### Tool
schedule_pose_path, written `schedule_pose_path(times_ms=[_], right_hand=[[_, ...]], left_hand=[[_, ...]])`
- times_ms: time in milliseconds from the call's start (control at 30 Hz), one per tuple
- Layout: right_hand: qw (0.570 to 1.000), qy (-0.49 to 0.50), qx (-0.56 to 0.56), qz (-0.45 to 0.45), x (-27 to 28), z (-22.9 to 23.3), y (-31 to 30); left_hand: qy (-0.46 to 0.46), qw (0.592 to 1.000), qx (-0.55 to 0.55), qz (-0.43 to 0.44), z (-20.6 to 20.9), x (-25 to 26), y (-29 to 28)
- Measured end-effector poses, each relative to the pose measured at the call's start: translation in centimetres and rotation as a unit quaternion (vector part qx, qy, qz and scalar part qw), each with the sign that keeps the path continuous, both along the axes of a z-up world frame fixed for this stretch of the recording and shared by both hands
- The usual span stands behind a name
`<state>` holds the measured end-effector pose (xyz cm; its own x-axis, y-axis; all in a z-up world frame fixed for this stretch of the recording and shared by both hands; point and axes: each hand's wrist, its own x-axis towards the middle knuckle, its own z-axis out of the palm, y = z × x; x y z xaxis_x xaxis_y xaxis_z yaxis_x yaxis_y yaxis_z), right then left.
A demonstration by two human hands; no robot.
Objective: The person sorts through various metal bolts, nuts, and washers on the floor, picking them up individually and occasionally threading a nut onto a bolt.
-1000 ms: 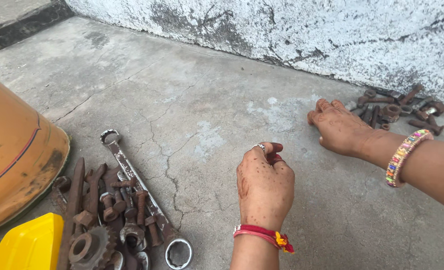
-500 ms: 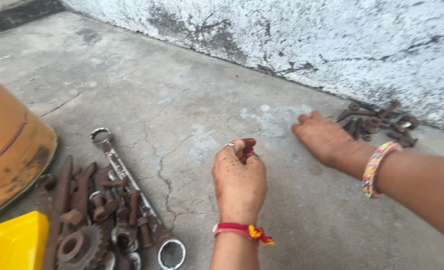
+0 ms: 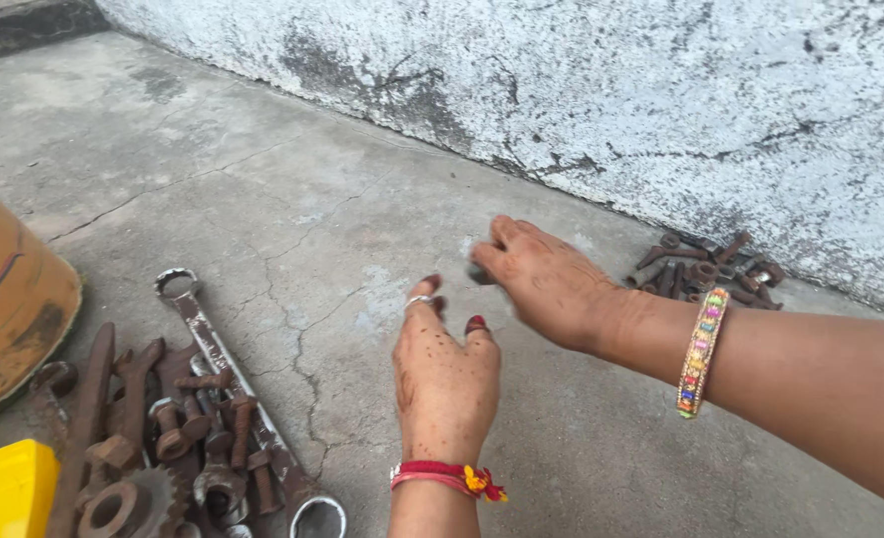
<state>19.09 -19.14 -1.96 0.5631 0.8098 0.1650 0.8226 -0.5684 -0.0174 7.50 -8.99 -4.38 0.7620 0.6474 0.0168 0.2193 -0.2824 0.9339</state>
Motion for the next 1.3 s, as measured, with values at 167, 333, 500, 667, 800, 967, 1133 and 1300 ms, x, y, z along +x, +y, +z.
schedule_pose_path(times_ms=[167,333,500,667,800,967,1133,1300], right_hand=[[0.977,0.146,0.152,0.024,-3.3,3.3,5.0],[0.927,0.338,0.15,-0.06,-5.1,5.2,9.4],[0.82,0.511,0.252,-0.049,-4.8,3.8,12.3],[0.843,0.497,0.191,-0.08,-6.9,1.6,14.5],[0.779,0.596,0.176,-0.083,-8.4,1.0,15.9],[0.703,0.685,0.189,-0.045,-8.9,-1.0,18.8],[0.701,0.691,0.178,0.02,-8.7,-6.3,22.8],[0.607,0.771,0.182,0.058,-9.2,-12.0,27.1]], left_hand=[[0.046,0.99,-0.014,0.133,-1.2,-0.6,2.3],[0.003,0.981,-0.081,0.177,-1.4,-1.2,5.3],[-0.137,0.9,-0.373,0.179,-1.7,-2.0,7.2],[-0.271,0.83,-0.435,0.219,-2.4,-3.3,9.4],[-0.335,0.781,-0.454,0.267,-1.9,-4.4,11.0],[-0.286,0.777,-0.453,0.331,0.0,-6.3,11.6],[-0.312,0.789,-0.401,0.344,1.4,-6.7,12.4],[-0.295,0.794,-0.394,0.358,2.1,-7.0,12.3]])
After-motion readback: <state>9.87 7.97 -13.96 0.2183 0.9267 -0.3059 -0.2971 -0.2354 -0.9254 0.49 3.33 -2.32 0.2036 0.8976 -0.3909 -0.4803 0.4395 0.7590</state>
